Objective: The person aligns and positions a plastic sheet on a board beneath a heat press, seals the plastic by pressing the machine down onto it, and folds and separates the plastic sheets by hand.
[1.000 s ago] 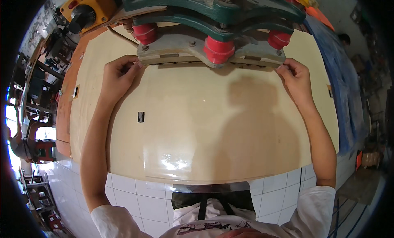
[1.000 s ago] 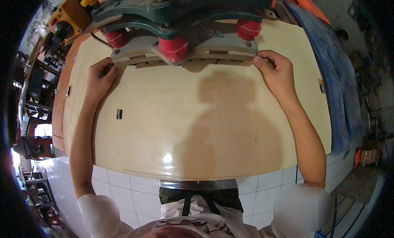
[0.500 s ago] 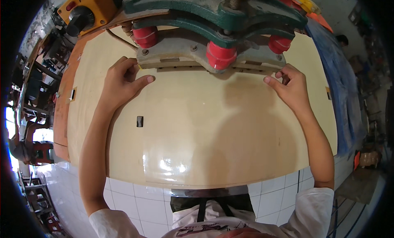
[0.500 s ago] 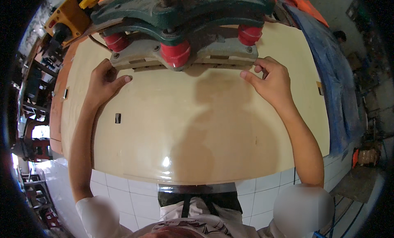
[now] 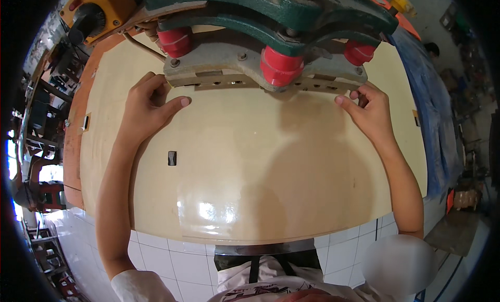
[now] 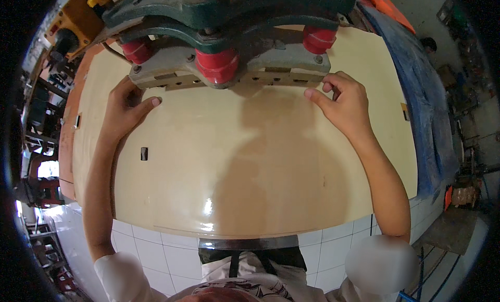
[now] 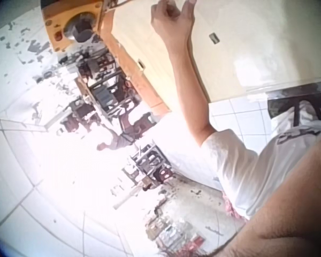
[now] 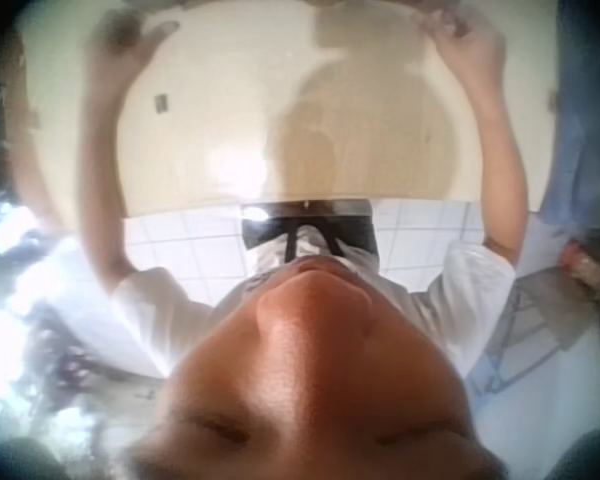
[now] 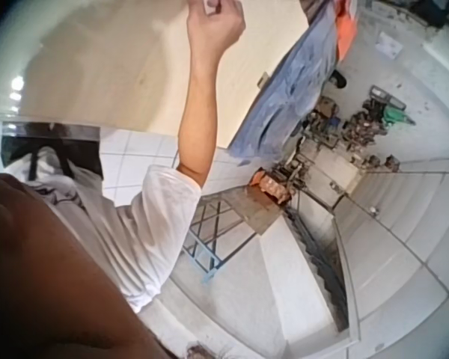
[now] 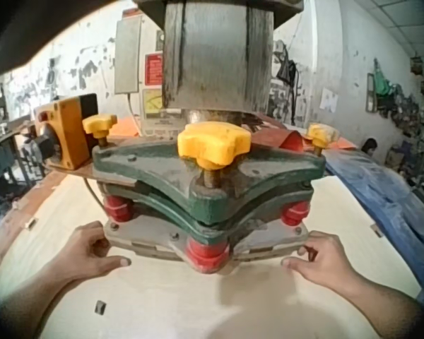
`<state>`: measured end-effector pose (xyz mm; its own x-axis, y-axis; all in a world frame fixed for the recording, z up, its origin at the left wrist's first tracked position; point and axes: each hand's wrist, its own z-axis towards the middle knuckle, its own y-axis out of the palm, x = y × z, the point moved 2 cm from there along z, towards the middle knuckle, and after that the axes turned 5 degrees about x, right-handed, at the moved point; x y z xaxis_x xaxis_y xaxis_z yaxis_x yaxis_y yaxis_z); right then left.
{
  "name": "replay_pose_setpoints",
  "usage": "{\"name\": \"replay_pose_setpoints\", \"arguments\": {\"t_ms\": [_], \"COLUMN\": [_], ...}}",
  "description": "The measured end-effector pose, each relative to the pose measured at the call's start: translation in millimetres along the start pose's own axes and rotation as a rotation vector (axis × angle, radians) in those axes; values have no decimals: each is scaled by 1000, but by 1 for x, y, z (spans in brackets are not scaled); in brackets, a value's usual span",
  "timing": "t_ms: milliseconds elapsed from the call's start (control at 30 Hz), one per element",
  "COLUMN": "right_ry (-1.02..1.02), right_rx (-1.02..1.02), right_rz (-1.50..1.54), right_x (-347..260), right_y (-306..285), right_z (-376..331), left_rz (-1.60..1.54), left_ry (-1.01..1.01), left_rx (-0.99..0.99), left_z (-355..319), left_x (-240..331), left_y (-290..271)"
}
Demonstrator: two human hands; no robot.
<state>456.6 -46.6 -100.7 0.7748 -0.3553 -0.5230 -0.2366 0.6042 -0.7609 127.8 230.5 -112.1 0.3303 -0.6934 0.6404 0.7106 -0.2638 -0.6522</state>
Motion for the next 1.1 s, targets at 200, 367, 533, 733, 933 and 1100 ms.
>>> {"name": "replay_pose_setpoints", "arguments": {"t_ms": [200, 367, 533, 733, 933, 1100], "right_ry": [7, -19, -5, -2, 1, -16], "right_rx": [2, 21, 14, 24, 22, 34], "right_rz": [56, 57, 47, 37, 45, 59], "right_x": [-5, -3, -6, -8, -7, -3], "right_y": [4, 2, 4, 4, 3, 3], "right_z": [1, -1, -1, 0, -1, 0], "left_rz": [5, 96, 101, 92, 116, 132], "left_ry": [26, -20, -2, 3, -4, -5], "left_rx": [25, -12, 17, 25, -37, -30], "left_z": [-3, -2, -2, -3, -2, -2], "left_x": [-11, -1, 3, -1, 4, 7], "left_y": [-5, -8, -10, -10, -11, -11]}}
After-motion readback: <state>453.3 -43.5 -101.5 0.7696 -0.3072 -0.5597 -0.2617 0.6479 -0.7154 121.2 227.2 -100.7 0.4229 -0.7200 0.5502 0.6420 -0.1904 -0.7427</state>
